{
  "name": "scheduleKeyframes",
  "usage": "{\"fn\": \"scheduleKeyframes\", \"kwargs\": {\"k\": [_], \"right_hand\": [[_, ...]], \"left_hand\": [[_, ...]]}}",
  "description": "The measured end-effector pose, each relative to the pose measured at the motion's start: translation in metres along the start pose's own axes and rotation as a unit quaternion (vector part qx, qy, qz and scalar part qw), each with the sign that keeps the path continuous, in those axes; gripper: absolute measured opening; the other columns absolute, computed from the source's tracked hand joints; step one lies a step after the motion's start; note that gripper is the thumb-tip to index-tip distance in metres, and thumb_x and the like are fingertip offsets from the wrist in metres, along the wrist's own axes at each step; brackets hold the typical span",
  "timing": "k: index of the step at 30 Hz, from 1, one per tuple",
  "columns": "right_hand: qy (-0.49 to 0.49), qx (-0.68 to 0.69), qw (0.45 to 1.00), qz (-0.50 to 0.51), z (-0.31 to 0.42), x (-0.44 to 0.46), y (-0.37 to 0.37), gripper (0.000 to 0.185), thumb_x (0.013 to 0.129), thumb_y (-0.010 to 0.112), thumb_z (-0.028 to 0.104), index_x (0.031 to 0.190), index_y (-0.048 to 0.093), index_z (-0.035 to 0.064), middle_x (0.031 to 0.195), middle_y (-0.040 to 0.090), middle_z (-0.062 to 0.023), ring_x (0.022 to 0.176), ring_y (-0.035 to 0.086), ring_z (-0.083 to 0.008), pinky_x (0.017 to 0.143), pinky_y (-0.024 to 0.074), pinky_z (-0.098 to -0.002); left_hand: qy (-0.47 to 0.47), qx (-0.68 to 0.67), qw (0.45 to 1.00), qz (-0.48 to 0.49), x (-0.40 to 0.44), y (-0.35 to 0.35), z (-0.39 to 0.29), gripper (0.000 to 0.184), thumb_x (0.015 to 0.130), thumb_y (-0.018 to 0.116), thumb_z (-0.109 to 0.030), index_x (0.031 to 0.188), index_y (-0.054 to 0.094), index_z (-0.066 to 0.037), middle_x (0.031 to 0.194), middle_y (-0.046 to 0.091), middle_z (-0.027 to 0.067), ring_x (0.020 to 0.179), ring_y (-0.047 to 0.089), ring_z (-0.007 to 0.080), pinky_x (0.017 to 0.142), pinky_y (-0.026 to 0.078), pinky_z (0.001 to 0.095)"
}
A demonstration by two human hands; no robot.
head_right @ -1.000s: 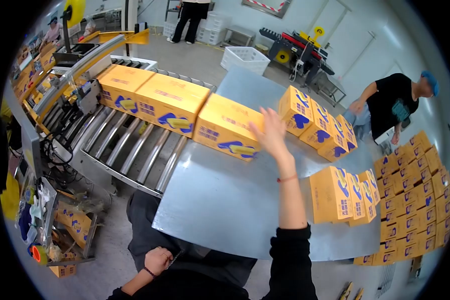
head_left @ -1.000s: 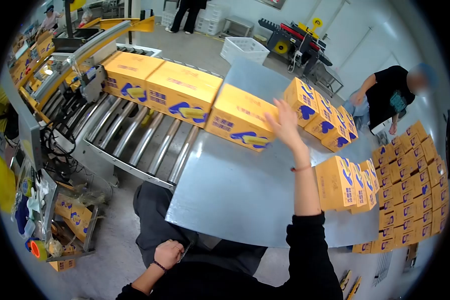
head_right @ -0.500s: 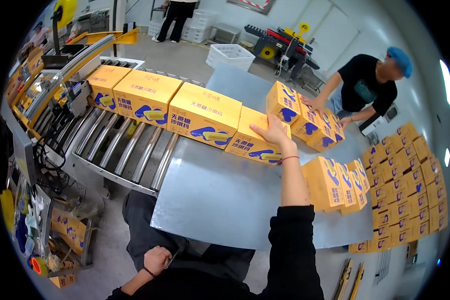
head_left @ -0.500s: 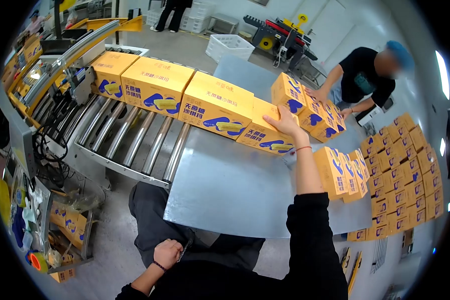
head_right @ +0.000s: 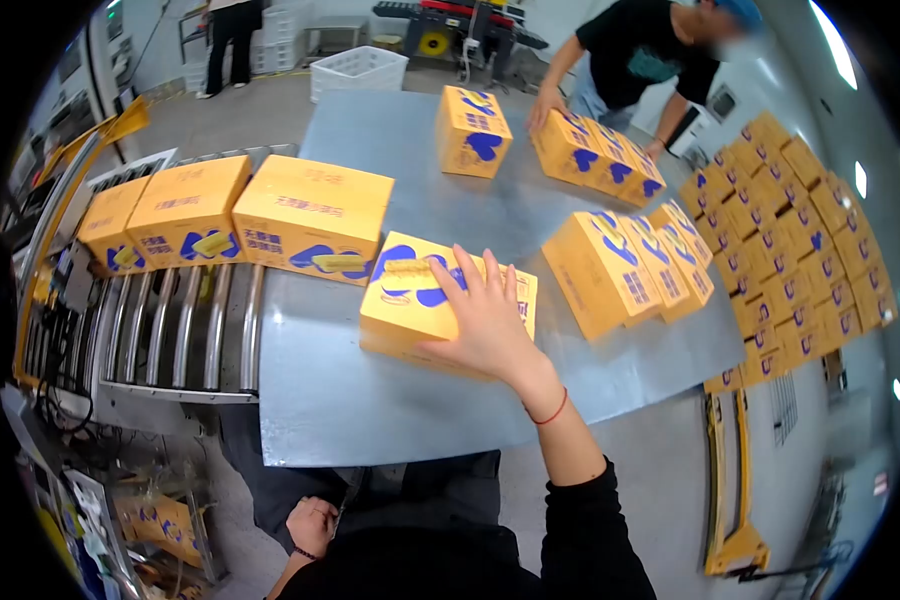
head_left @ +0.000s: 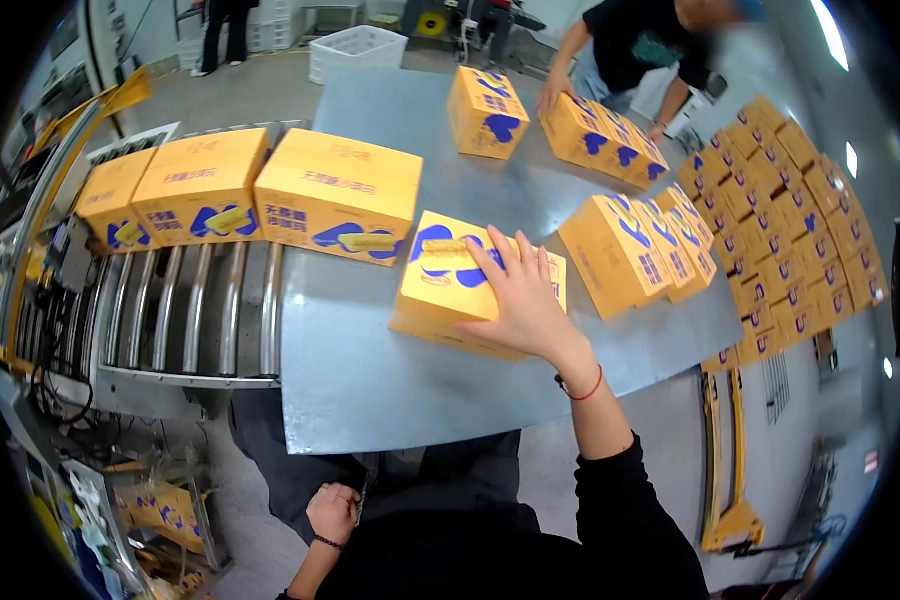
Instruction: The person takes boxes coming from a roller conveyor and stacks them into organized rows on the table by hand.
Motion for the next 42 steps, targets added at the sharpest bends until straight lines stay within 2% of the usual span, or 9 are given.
{"fn": "scheduleKeyframes", "kwargs": {"k": [8, 16, 18, 22, 26, 29, 32, 37, 42], "right_hand": [[0.356, -0.041, 0.933, 0.040, -0.161, -0.065, 0.005, 0.104, 0.078, 0.070, 0.071, 0.158, 0.033, 0.0149, 0.159, 0.032, -0.0238, 0.147, 0.025, -0.0504, 0.115, 0.0212, -0.0680], [0.393, -0.056, 0.915, 0.064, -0.256, -0.099, -0.019, 0.101, 0.079, 0.068, 0.072, 0.156, 0.038, 0.0153, 0.160, 0.032, -0.0235, 0.150, 0.025, -0.0446, 0.117, 0.0206, -0.0642], [0.479, -0.184, 0.850, 0.122, -0.250, -0.086, -0.026, 0.089, 0.083, 0.071, 0.062, 0.152, 0.044, 0.0129, 0.156, 0.036, -0.0279, 0.146, 0.030, -0.0451, 0.116, 0.0259, -0.0614], [0.192, -0.058, 0.979, -0.033, -0.211, 0.021, 0.023, 0.072, 0.087, 0.073, 0.046, 0.146, 0.051, 0.0087, 0.150, 0.041, -0.0304, 0.141, 0.037, -0.0463, 0.114, 0.0321, -0.0573], [-0.016, 0.066, 0.994, -0.084, -0.063, 0.143, 0.040, 0.072, 0.094, 0.065, 0.051, 0.147, 0.049, 0.0053, 0.152, 0.042, -0.0258, 0.145, 0.033, -0.0433, 0.117, 0.0268, -0.0563], [-0.044, 0.106, 0.988, -0.102, -0.017, 0.200, 0.067, 0.074, 0.095, 0.060, 0.055, 0.148, 0.047, 0.0051, 0.153, 0.041, -0.0228, 0.148, 0.030, -0.0396, 0.118, 0.0237, -0.0570], [0.080, 0.114, 0.986, 0.091, -0.020, 0.227, 0.080, 0.075, 0.090, 0.067, 0.057, 0.139, 0.054, 0.0021, 0.145, 0.050, -0.0207, 0.138, 0.042, -0.0367, 0.106, 0.0392, -0.0515], [0.052, 0.067, 0.992, -0.095, -0.025, 0.137, 0.014, 0.075, 0.075, 0.083, 0.051, 0.124, 0.057, 0.0009, 0.136, 0.054, -0.0207, 0.122, 0.049, -0.0384, 0.095, 0.0451, -0.0497], [-0.046, 0.004, 0.999, -0.021, -0.015, 0.021, 0.004, 0.088, 0.074, 0.082, 0.057, 0.139, 0.052, 0.0049, 0.138, 0.050, -0.0245, 0.130, 0.042, -0.0511, 0.108, 0.0391, -0.0553]], "left_hand": [[-0.013, 0.033, 0.999, -0.007, -0.001, 0.005, -0.003, 0.014, 0.070, 0.068, 0.000, 0.072, 0.063, -0.013, 0.073, 0.059, 0.0046, 0.071, 0.061, 0.0265, 0.063, 0.051, 0.0375], [-0.009, 0.028, 0.999, -0.018, 0.000, 0.000, -0.004, 0.012, 0.072, 0.067, -0.004, 0.071, 0.062, -0.014, 0.071, 0.058, 0.0028, 0.069, 0.060, 0.0241, 0.062, 0.050, 0.0371], [-0.009, 0.020, 0.999, -0.025, -0.001, -0.001, -0.003, 0.012, 0.072, 0.067, -0.005, 0.071, 0.061, -0.015, 0.071, 0.058, 0.0024, 0.069, 0.060, 0.0237, 0.062, 0.050, 0.0368], [0.006, -0.001, 1.000, -0.024, 0.000, -0.005, -0.004, 0.011, 0.073, 0.067, -0.006, 0.071, 0.060, -0.015, 0.072, 0.058, 0.0016, 0.070, 0.061, 0.0232, 0.062, 0.051, 0.0362], [0.005, -0.003, 1.000, -0.021, -0.003, -0.005, -0.004, 0.011, 0.073, 0.066, -0.007, 0.072, 0.060, -0.016, 0.072, 0.058, 0.0025, 0.070, 0.062, 0.0241, 0.061, 0.052, 0.0376], [-0.003, -0.005, 0.999, -0.032, -0.004, -0.008, -0.006, 0.011, 0.075, 0.066, -0.006, 0.072, 0.061, -0.016, 0.072, 0.058, 0.0027, 0.071, 0.062, 0.0237, 0.062, 0.052, 0.0372], [-0.009, 0.003, 0.999, -0.030, -0.006, -0.009, -0.006, 0.010, 0.076, 0.065, -0.006, 0.073, 0.062, -0.015, 0.072, 0.058, 0.0024, 0.072, 0.063, 0.0230, 0.063, 0.053, 0.0366], [-0.025, -0.003, 0.999, -0.024, -0.005, -0.007, -0.002, 0.010, 0.074, 0.065, -0.006, 0.072, 0.062, -0.015, 0.072, 0.058, 0.0022, 0.072, 0.062, 0.0236, 0.063, 0.051, 0.0370], [0.024, -0.020, 0.999, 0.007, -0.005, 0.009, 0.001, 0.012, 0.070, 0.068, -0.005, 0.072, 0.061, -0.014, 0.072, 0.058, 0.0035, 0.071, 0.061, 0.0259, 0.062, 0.050, 0.0382]]}}
Point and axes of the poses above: each hand's wrist, its own x-axis towards the middle knuckle, its own y-axis out of the palm, z = x × y, the point moved 6 cm from there along x, towards the middle knuckle
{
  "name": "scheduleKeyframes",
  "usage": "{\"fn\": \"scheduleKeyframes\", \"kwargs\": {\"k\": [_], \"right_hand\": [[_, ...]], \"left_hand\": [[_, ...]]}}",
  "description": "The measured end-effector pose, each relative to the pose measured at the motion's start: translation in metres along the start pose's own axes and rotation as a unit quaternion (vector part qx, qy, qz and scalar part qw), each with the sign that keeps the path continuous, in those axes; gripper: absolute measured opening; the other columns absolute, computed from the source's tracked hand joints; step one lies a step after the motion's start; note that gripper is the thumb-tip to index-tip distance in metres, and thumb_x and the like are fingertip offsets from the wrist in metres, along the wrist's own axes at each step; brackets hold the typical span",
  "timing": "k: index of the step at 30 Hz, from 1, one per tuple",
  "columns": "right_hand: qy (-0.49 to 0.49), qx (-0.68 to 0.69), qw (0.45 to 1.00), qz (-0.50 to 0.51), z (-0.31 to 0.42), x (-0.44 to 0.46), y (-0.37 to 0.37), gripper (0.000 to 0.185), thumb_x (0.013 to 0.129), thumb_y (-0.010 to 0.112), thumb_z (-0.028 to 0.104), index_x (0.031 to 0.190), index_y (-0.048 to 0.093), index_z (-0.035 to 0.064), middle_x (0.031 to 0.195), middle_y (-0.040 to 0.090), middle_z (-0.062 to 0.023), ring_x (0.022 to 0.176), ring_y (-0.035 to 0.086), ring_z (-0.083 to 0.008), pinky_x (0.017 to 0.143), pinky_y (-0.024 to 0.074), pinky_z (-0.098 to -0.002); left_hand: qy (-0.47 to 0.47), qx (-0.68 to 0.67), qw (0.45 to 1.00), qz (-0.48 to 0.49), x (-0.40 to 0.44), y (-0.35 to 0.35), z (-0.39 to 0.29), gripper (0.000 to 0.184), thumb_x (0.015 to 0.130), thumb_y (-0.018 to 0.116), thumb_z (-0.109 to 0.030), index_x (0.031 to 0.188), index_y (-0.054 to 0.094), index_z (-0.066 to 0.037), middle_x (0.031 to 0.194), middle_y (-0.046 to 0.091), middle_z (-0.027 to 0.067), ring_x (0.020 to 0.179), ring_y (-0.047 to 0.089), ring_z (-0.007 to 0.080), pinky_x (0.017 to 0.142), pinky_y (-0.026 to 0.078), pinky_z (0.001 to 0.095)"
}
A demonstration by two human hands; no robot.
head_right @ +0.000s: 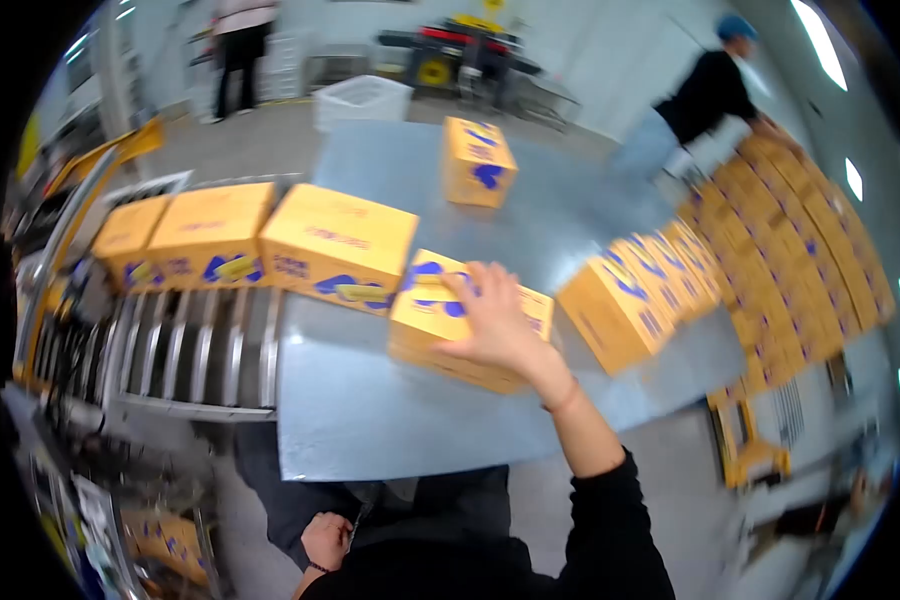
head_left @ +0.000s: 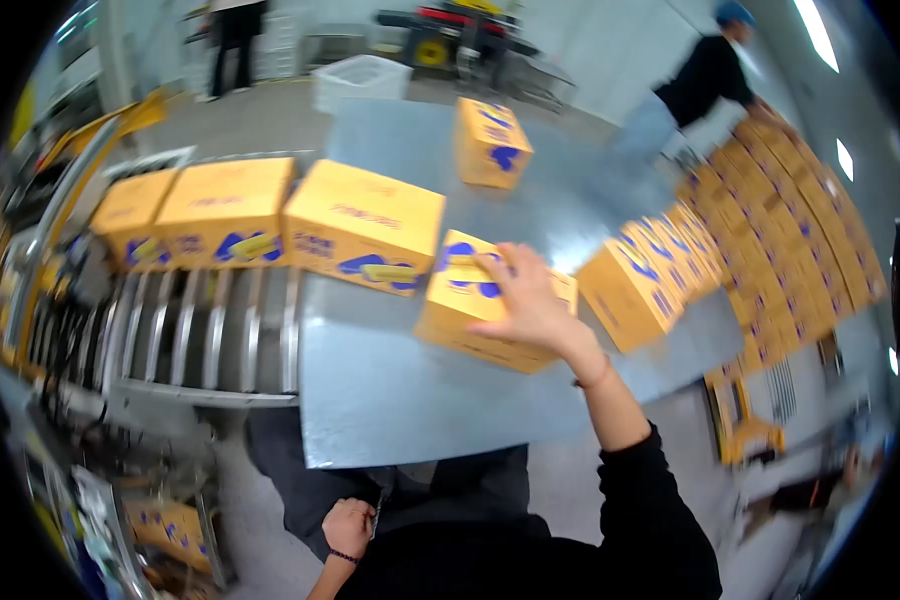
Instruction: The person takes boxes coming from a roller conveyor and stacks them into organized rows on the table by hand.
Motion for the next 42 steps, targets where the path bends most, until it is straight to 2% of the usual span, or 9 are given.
{"fn": "scheduleKeyframes", "kwargs": {"k": [7, 13, 22, 24, 27, 30, 33, 39, 42], "right_hand": [[0.196, -0.073, 0.976, -0.063, -0.040, -0.089, -0.014, 0.088, 0.080, 0.075, 0.061, 0.147, 0.049, 0.0092, 0.144, 0.047, -0.0276, 0.131, 0.044, -0.0529, 0.111, 0.0373, -0.0578], [0.353, -0.162, 0.920, -0.044, -0.158, -0.162, -0.028, 0.089, 0.083, 0.066, 0.068, 0.145, 0.051, 0.0070, 0.144, 0.048, -0.0293, 0.132, 0.044, -0.0505, 0.112, 0.0331, -0.0566], [0.365, -0.116, 0.921, -0.074, -0.281, -0.127, -0.012, 0.084, 0.083, 0.068, 0.065, 0.141, 0.053, 0.0055, 0.140, 0.051, -0.0266, 0.130, 0.047, -0.0430, 0.110, 0.0357, -0.0529], [0.465, -0.217, 0.857, 0.043, -0.292, -0.100, 0.004, 0.076, 0.086, 0.070, 0.057, 0.139, 0.054, 0.0036, 0.140, 0.051, -0.0260, 0.131, 0.048, -0.0420, 0.109, 0.0382, -0.0520], [0.308, -0.081, 0.943, -0.099, -0.247, -0.011, 0.044, 0.069, 0.089, 0.069, 0.050, 0.136, 0.056, 0.0013, 0.141, 0.051, -0.0259, 0.131, 0.048, -0.0422, 0.108, 0.0396, -0.0534], [0.159, 0.103, 0.979, -0.070, -0.150, 0.091, 0.066, 0.064, 0.093, 0.064, 0.051, 0.133, 0.059, 0.0010, 0.136, 0.056, -0.0252, 0.131, 0.051, -0.0385, 0.111, 0.0374, -0.0563], [0.052, 0.134, 0.986, -0.086, -0.053, 0.155, 0.067, 0.068, 0.095, 0.061, 0.054, 0.135, 0.058, -0.0010, 0.137, 0.059, -0.0217, 0.133, 0.052, -0.0352, 0.111, 0.0386, -0.0519], [0.075, 0.180, 0.979, 0.058, 0.011, 0.200, 0.084, 0.069, 0.086, 0.070, 0.059, 0.120, 0.064, -0.0007, 0.122, 0.064, -0.0257, 0.118, 0.059, -0.0373, 0.101, 0.0424, -0.0529], [0.005, 0.127, 0.984, -0.127, 0.050, 0.153, 0.034, 0.064, 0.070, 0.088, 0.039, 0.112, 0.061, -0.0017, 0.110, 0.061, -0.0210, 0.108, 0.056, -0.0389, 0.094, 0.0458, -0.0465]], "left_hand": [[-0.011, 0.044, 0.998, 0.035, -0.004, 0.008, 0.009, 0.012, 0.071, 0.067, -0.004, 0.072, 0.060, -0.014, 0.076, 0.060, 0.0060, 0.074, 0.060, 0.0302, 0.065, 0.049, 0.0415], [-0.026, 0.073, 0.997, 0.029, -0.006, 0.009, 0.011, 0.012, 0.072, 0.063, -0.001, 0.072, 0.060, -0.013, 0.076, 0.059, 0.0073, 0.073, 0.059, 0.0306, 0.065, 0.049, 0.0417], [-0.023, 0.082, 0.996, 0.025, -0.002, 0.008, 0.009, 0.013, 0.072, 0.063, 0.001, 0.071, 0.060, -0.012, 0.075, 0.059, 0.0083, 0.073, 0.059, 0.0322, 0.065, 0.049, 0.0425], [-0.029, 0.090, 0.995, 0.032, 0.000, 0.008, 0.008, 0.013, 0.071, 0.065, 0.000, 0.071, 0.061, -0.013, 0.075, 0.059, 0.0078, 0.075, 0.060, 0.0316, 0.067, 0.050, 0.0420], [-0.008, 0.065, 0.997, 0.035, -0.004, 0.012, 0.016, 0.014, 0.070, 0.066, -0.001, 0.072, 0.062, -0.015, 0.075, 0.059, 0.0066, 0.075, 0.061, 0.0305, 0.067, 0.051, 0.0410], [-0.034, 0.084, 0.996, 0.014, 0.002, 0.003, 0.001, 0.015, 0.069, 0.068, -0.002, 0.073, 0.063, -0.016, 0.075, 0.060, 0.0048, 0.075, 0.062, 0.0284, 0.065, 0.051, 0.0399], [-0.043, 0.075, 0.996, -0.003, 0.003, -0.001, -0.001, 0.015, 0.068, 0.069, -0.002, 0.071, 0.065, -0.016, 0.072, 0.061, 0.0044, 0.074, 0.063, 0.0271, 0.064, 0.051, 0.0389], [-0.045, 0.062, 0.997, -0.028, 0.001, -0.005, -0.001, 0.014, 0.071, 0.069, -0.003, 0.069, 0.064, -0.016, 0.069, 0.059, 0.0031, 0.071, 0.063, 0.0251, 0.062, 0.051, 0.0367], [-0.043, 0.051, 0.997, -0.026, 0.003, -0.010, -0.001, 0.013, 0.073, 0.069, -0.004, 0.075, 0.063, -0.016, 0.073, 0.059, 0.0020, 0.072, 0.063, 0.0235, 0.063, 0.052, 0.0359]]}}
Point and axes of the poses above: each hand's wrist, its own x-axis towards the middle knuckle, its own y-axis out of the palm, z = x × y, the point moved 6 cm from there along x, towards the middle knuckle
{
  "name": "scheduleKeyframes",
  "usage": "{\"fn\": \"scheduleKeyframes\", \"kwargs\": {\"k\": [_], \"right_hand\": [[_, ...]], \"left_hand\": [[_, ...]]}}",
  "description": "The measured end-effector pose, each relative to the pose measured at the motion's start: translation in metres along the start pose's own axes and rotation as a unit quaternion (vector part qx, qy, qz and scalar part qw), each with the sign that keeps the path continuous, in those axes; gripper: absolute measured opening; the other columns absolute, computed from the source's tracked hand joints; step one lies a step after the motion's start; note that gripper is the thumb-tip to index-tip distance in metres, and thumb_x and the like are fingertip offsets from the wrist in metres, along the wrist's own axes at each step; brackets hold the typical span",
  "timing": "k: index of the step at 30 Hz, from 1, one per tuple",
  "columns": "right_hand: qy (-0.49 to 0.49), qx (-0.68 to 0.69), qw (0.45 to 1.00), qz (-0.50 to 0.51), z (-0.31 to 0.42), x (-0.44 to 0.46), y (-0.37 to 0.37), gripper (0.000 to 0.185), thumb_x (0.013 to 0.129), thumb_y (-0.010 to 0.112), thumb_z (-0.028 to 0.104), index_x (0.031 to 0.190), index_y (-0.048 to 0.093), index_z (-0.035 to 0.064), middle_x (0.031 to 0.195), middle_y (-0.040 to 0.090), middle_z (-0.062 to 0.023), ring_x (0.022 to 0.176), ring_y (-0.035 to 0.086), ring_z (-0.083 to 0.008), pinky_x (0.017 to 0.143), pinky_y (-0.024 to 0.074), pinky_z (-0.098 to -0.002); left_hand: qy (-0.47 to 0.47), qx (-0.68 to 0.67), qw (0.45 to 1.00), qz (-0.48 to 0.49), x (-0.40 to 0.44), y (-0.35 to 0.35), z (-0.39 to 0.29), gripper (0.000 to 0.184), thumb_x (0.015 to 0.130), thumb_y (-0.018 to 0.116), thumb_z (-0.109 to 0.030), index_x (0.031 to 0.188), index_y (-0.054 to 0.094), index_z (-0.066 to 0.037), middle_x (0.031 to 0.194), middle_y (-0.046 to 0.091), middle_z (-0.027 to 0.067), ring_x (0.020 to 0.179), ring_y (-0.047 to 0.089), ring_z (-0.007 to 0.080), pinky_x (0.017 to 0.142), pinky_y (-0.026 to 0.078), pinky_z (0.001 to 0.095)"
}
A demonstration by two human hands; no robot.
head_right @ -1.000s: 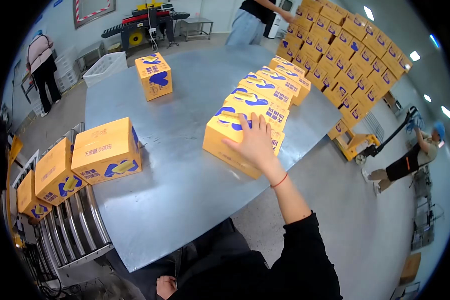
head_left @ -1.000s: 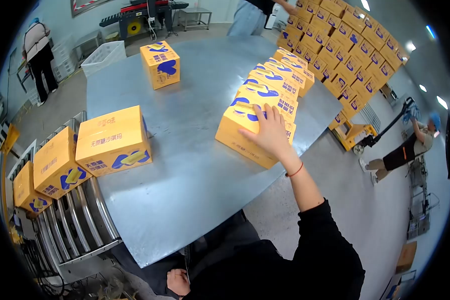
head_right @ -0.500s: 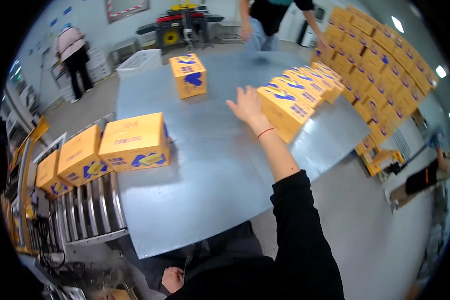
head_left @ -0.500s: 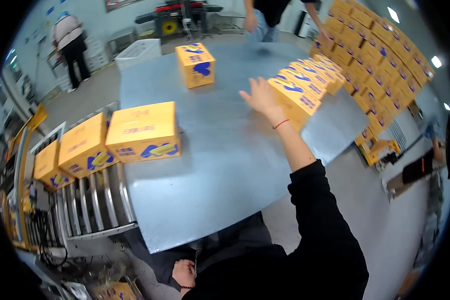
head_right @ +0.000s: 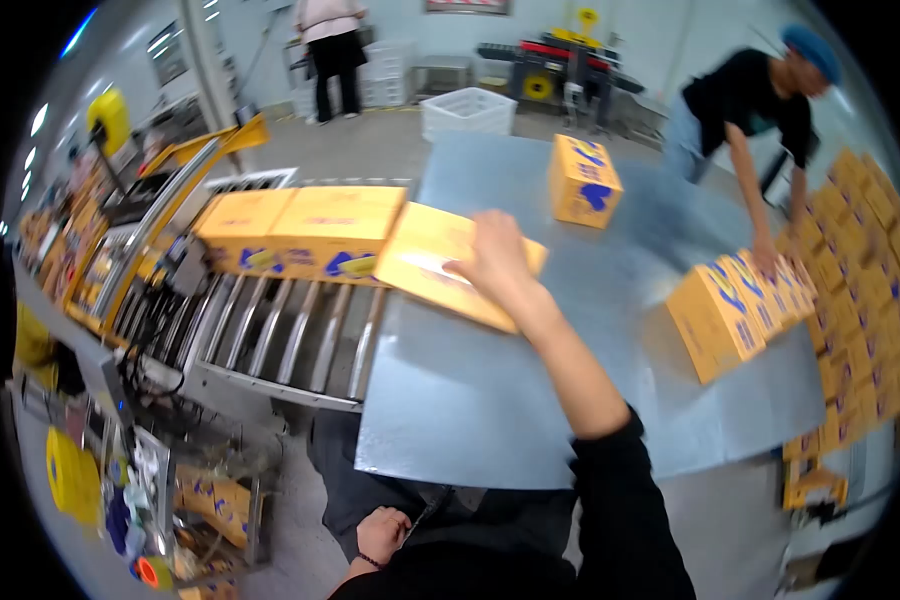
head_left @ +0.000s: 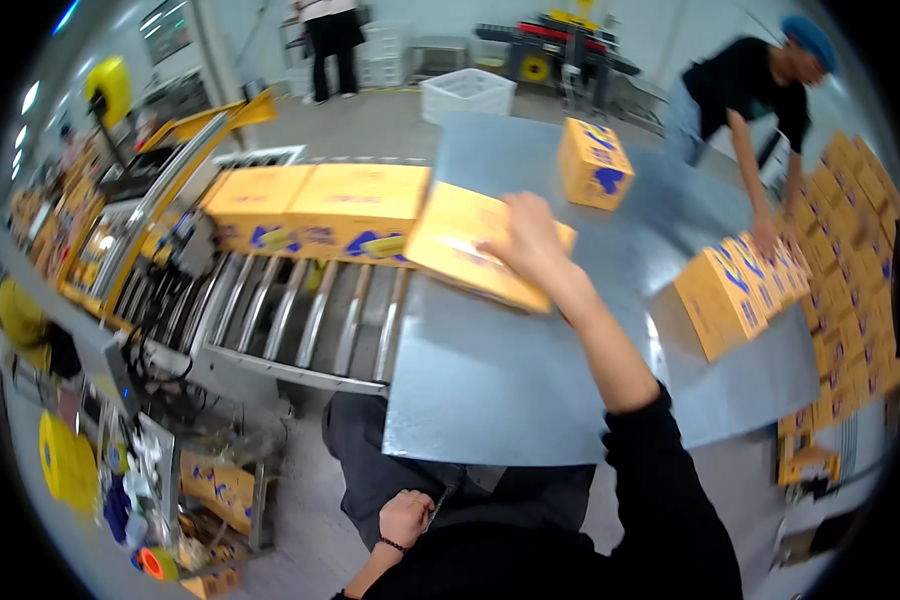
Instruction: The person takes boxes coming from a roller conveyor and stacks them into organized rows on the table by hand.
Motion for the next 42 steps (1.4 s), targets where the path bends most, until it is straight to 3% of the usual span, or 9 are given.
{"fn": "scheduleKeyframes", "kwargs": {"k": [4, 8, 12, 23, 30, 32, 34, 37, 42], "right_hand": [[-0.097, -0.045, 0.988, 0.115, 0.066, -0.074, -0.038, 0.072, 0.065, 0.090, 0.025, 0.125, 0.057, 0.0064, 0.126, 0.054, -0.0177, 0.119, 0.052, -0.0387, 0.103, 0.0438, -0.0478], [-0.059, -0.016, 0.983, 0.172, 0.040, -0.087, -0.021, 0.091, 0.068, 0.085, 0.037, 0.143, 0.047, 0.0024, 0.149, 0.039, -0.0255, 0.135, 0.039, -0.0456, 0.115, 0.0311, -0.0513], [0.050, -0.018, 0.975, 0.214, 0.014, -0.091, -0.041, 0.096, 0.072, 0.079, 0.038, 0.152, 0.038, 0.0037, 0.157, 0.031, -0.0238, 0.142, 0.032, -0.0435, 0.119, 0.0267, -0.0490], [0.304, -0.127, 0.939, 0.101, -0.267, -0.249, -0.136, 0.079, 0.090, 0.070, 0.037, 0.155, 0.038, 0.0048, 0.161, 0.029, -0.0243, 0.148, 0.028, -0.0432, 0.122, 0.0218, -0.0492], [0.256, -0.062, 0.954, 0.141, -0.370, -0.338, -0.197, 0.077, 0.089, 0.072, 0.032, 0.153, 0.040, 0.0060, 0.160, 0.031, -0.0240, 0.148, 0.028, -0.0430, 0.122, 0.0214, -0.0493], [0.323, -0.188, 0.895, 0.245, -0.300, -0.297, -0.206, 0.073, 0.088, 0.072, 0.027, 0.151, 0.043, 0.0039, 0.159, 0.032, -0.0243, 0.148, 0.027, -0.0429, 0.122, 0.0216, -0.0496], [0.245, -0.291, 0.895, 0.232, -0.290, -0.267, -0.191, 0.081, 0.083, 0.075, 0.035, 0.151, 0.043, 0.0045, 0.156, 0.037, -0.0243, 0.143, 0.034, -0.0442, 0.120, 0.0262, -0.0487], [0.207, -0.094, 0.967, 0.116, -0.191, -0.170, -0.142, 0.055, 0.100, 0.063, 0.029, 0.147, 0.048, 0.0054, 0.153, 0.043, -0.0200, 0.145, 0.036, -0.0368, 0.119, 0.0286, -0.0444], [-0.017, 0.060, 0.996, 0.071, -0.087, -0.009, -0.033, 0.050, 0.100, 0.062, 0.030, 0.142, 0.052, 0.0043, 0.149, 0.050, -0.0186, 0.142, 0.041, -0.0350, 0.118, 0.0312, -0.0437]], "left_hand": [[-0.004, -0.042, 0.999, 0.015, -0.003, 0.005, 0.005, 0.011, 0.076, 0.066, -0.006, 0.081, 0.063, -0.016, 0.076, 0.060, 0.0020, 0.075, 0.063, 0.0245, 0.065, 0.052, 0.0367], [0.030, -0.065, 0.996, 0.043, -0.007, 0.007, 0.004, 0.007, 0.081, 0.063, -0.012, 0.085, 0.057, -0.014, 0.082, 0.056, 0.0036, 0.082, 0.062, 0.0247, 0.070, 0.053, 0.0367], [0.028, -0.023, 0.998, 0.051, -0.010, 0.015, 0.005, 0.005, 0.083, 0.062, -0.014, 0.084, 0.057, -0.013, 0.082, 0.057, 0.0032, 0.082, 0.061, 0.0235, 0.073, 0.053, 0.0349], [0.009, 0.000, 0.998, 0.061, -0.008, 0.016, 0.000, 0.003, 0.084, 0.060, -0.015, 0.083, 0.058, -0.013, 0.084, 0.058, 0.0022, 0.083, 0.061, 0.0219, 0.074, 0.052, 0.0333], [0.033, -0.011, 0.997, 0.069, -0.009, 0.020, 0.003, 0.008, 0.085, 0.064, -0.017, 0.087, 0.059, -0.011, 0.085, 0.058, 0.0040, 0.086, 0.061, 0.0238, 0.077, 0.053, 0.0349], [0.033, -0.023, 0.997, 0.061, -0.006, 0.011, 0.000, 0.007, 0.084, 0.065, -0.016, 0.086, 0.059, -0.013, 0.084, 0.058, 0.0032, 0.085, 0.062, 0.0228, 0.076, 0.053, 0.0345], [0.030, -0.031, 0.998, 0.050, -0.004, 0.010, -0.001, 0.005, 0.082, 0.064, -0.015, 0.083, 0.059, -0.015, 0.081, 0.058, 0.0013, 0.082, 0.061, 0.0215, 0.073, 0.053, 0.0338], [0.044, -0.046, 0.997, 0.041, -0.004, 0.009, -0.001, 0.006, 0.080, 0.064, -0.014, 0.082, 0.059, -0.017, 0.078, 0.058, 0.0000, 0.078, 0.061, 0.0210, 0.069, 0.052, 0.0341], [0.026, -0.025, 0.999, 0.031, -0.006, 0.010, 0.003, 0.006, 0.079, 0.066, -0.013, 0.081, 0.062, -0.018, 0.074, 0.059, -0.0001, 0.073, 0.063, 0.0218, 0.063, 0.053, 0.0363]]}}
Point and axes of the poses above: each hand's wrist, its own x-axis towards the middle knuckle, its own y-axis out of the palm, z = x × y, the point moved 6 cm from there along x, towards the middle knuckle
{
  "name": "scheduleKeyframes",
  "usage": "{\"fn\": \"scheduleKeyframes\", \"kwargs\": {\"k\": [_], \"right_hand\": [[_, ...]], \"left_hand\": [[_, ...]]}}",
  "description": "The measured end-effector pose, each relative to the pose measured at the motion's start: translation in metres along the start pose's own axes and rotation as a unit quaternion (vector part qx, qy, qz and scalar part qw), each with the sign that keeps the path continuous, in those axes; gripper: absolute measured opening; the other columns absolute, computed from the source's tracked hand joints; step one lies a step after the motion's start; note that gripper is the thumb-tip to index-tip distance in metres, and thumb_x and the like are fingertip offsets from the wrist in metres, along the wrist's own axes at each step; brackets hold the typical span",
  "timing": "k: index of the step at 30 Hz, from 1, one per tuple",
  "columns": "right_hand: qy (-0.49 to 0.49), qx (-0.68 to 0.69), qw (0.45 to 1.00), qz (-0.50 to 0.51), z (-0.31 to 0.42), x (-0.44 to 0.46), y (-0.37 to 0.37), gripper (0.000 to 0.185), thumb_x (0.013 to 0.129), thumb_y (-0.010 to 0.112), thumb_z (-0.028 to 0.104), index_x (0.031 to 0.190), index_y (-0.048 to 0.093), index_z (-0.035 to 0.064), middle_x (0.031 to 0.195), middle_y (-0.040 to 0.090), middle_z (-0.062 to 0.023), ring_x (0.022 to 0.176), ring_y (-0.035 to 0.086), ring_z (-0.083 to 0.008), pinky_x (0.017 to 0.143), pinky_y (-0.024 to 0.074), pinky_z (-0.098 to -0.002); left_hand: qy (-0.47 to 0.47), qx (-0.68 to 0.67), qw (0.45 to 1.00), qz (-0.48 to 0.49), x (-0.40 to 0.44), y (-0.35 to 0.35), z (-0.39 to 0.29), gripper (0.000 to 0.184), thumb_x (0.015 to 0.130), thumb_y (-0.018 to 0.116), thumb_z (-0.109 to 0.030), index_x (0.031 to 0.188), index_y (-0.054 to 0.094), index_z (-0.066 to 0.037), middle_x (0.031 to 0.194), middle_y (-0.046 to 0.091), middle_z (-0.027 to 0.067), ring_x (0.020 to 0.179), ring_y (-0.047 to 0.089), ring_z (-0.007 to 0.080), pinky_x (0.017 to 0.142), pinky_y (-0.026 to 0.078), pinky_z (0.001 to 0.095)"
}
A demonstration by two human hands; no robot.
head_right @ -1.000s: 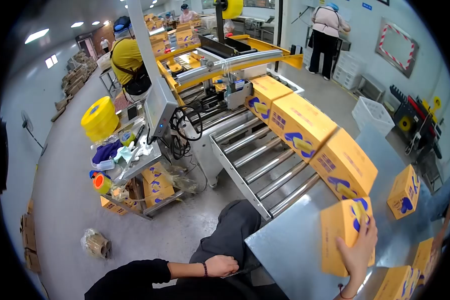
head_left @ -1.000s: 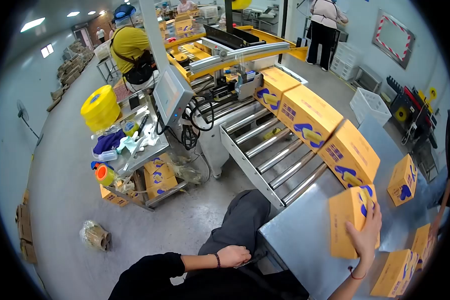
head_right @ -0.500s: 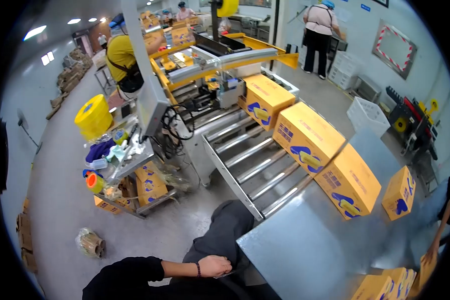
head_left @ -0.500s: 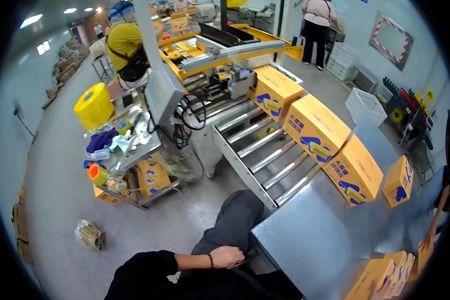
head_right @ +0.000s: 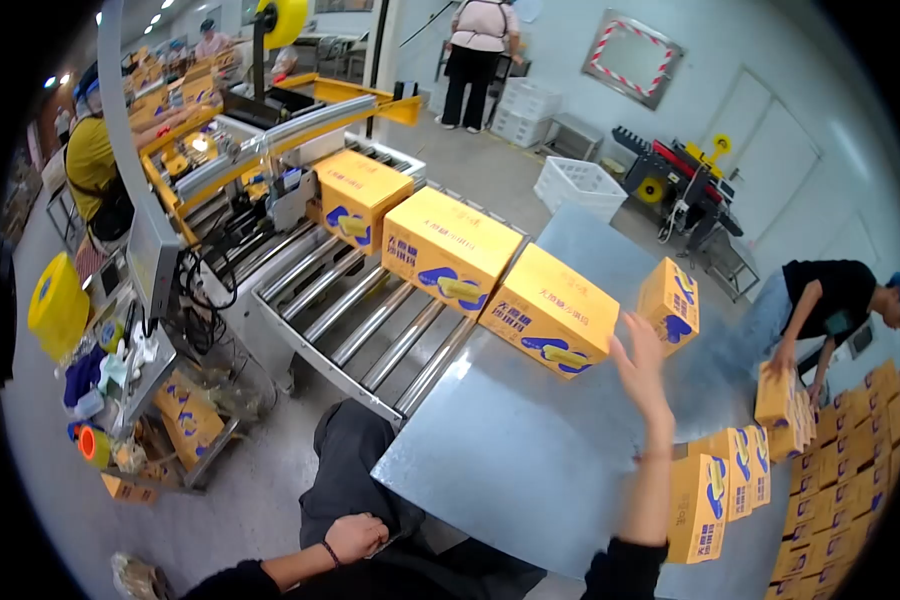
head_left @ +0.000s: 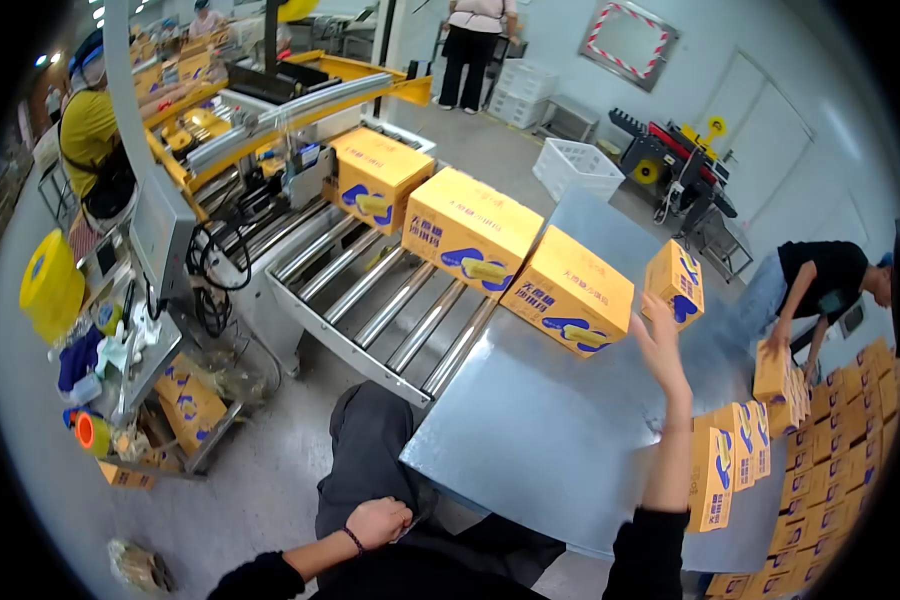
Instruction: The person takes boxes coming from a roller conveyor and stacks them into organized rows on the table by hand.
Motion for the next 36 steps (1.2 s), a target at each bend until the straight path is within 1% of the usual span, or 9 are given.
{"fn": "scheduleKeyframes", "kwargs": {"k": [5, 9, 13, 15, 17, 19, 27, 33, 36], "right_hand": [[0.065, -0.068, 0.992, 0.078, 0.035, 0.107, 0.095, 0.072, 0.094, 0.063, 0.056, 0.143, 0.053, 0.0044, 0.145, 0.053, -0.0174, 0.141, 0.043, -0.0324, 0.117, 0.0285, -0.0508], [0.100, -0.023, 0.989, 0.103, 0.039, 0.118, 0.106, 0.078, 0.083, 0.075, 0.055, 0.138, 0.057, 0.0038, 0.138, 0.056, -0.0182, 0.133, 0.049, -0.0314, 0.111, 0.0364, -0.0496], [-0.065, -0.125, 0.989, 0.047, 0.149, 0.044, 0.045, 0.070, 0.066, 0.090, 0.035, 0.123, 0.063, 0.0041, 0.123, 0.059, -0.0198, 0.111, 0.053, -0.0400, 0.099, 0.0443, -0.0497], [-0.116, -0.066, 0.975, 0.178, 0.158, 0.000, 0.065, 0.084, 0.066, 0.089, 0.043, 0.135, 0.058, 0.0077, 0.133, 0.054, -0.0225, 0.121, 0.049, -0.0433, 0.107, 0.0401, -0.0520], [-0.101, -0.130, 0.982, 0.096, 0.134, -0.026, 0.063, 0.103, 0.064, 0.087, 0.053, 0.149, 0.046, 0.0135, 0.145, 0.043, -0.0255, 0.132, 0.041, -0.0480, 0.114, 0.0319, -0.0560], [-0.078, -0.026, 0.986, 0.145, 0.111, -0.026, 0.063, 0.118, 0.063, 0.084, 0.063, 0.157, 0.035, 0.0108, 0.152, 0.033, -0.0304, 0.138, 0.033, -0.0524, 0.118, 0.0243, -0.0603], [0.191, -0.152, 0.962, 0.123, 0.124, -0.154, 0.002, 0.110, 0.075, 0.074, 0.065, 0.155, 0.033, 0.0005, 0.151, 0.031, -0.0351, 0.140, 0.030, -0.0544, 0.115, 0.0219, -0.0674], [0.363, -0.270, 0.892, 0.010, 0.037, -0.262, -0.073, 0.115, 0.073, 0.074, 0.070, 0.156, 0.033, 0.0032, 0.157, 0.027, -0.0337, 0.148, 0.021, -0.0534, 0.117, 0.0146, -0.0694], [0.468, -0.255, 0.845, 0.034, -0.022, -0.280, -0.103, 0.115, 0.076, 0.069, 0.073, 0.158, 0.029, 0.0040, 0.160, 0.024, -0.0334, 0.151, 0.016, -0.0510, 0.118, 0.0125, -0.0686]], "left_hand": [[-0.012, 0.012, 1.000, -0.020, -0.001, -0.004, 0.000, 0.008, 0.079, 0.065, -0.010, 0.078, 0.064, -0.019, 0.073, 0.060, -0.0019, 0.072, 0.064, 0.0196, 0.061, 0.053, 0.0341], [-0.006, -0.002, 0.999, -0.039, 0.001, -0.010, -0.003, 0.009, 0.080, 0.066, -0.011, 0.075, 0.061, -0.017, 0.071, 0.056, -0.0007, 0.070, 0.062, 0.0192, 0.061, 0.052, 0.0339], [0.026, -0.010, 0.999, -0.027, 0.002, -0.010, -0.004, 0.010, 0.077, 0.067, -0.009, 0.074, 0.062, -0.017, 0.071, 0.058, -0.0004, 0.070, 0.062, 0.0201, 0.061, 0.052, 0.0341], [0.009, -0.005, 0.999, -0.044, 0.002, -0.008, -0.001, 0.010, 0.075, 0.068, -0.008, 0.074, 0.063, -0.017, 0.071, 0.058, 0.0007, 0.069, 0.062, 0.0218, 0.061, 0.051, 0.0344], [0.035, -0.025, 0.999, -0.013, 0.003, -0.008, -0.005, 0.011, 0.073, 0.069, -0.005, 0.074, 0.063, -0.015, 0.072, 0.060, 0.0024, 0.069, 0.062, 0.0241, 0.062, 0.051, 0.0355], [0.030, -0.034, 0.999, -0.030, 0.005, -0.014, -0.006, 0.014, 0.071, 0.069, -0.002, 0.074, 0.063, -0.014, 0.074, 0.061, 0.0043, 0.071, 0.062, 0.0261, 0.064, 0.051, 0.0371], [-0.007, 0.024, 1.000, -0.002, 0.002, 0.001, -0.004, 0.013, 0.072, 0.065, -0.001, 0.071, 0.062, -0.014, 0.076, 0.061, 0.0066, 0.073, 0.061, 0.0301, 0.064, 0.050, 0.0406], [0.004, 0.035, 0.999, 0.022, 0.001, 0.005, 0.001, 0.014, 0.073, 0.065, -0.001, 0.071, 0.062, -0.014, 0.076, 0.061, 0.0066, 0.073, 0.061, 0.0303, 0.065, 0.050, 0.0415], [0.005, 0.039, 0.999, 0.030, 0.001, 0.010, 0.002, 0.014, 0.073, 0.065, 0.000, 0.071, 0.062, -0.014, 0.076, 0.061, 0.0061, 0.073, 0.060, 0.0299, 0.065, 0.050, 0.0408]]}}
Point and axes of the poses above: each hand's wrist, its own x-axis towards the middle knuckle, its own y-axis out of the palm, z = x × y, the point moved 6 cm from there along x, towards the middle knuckle
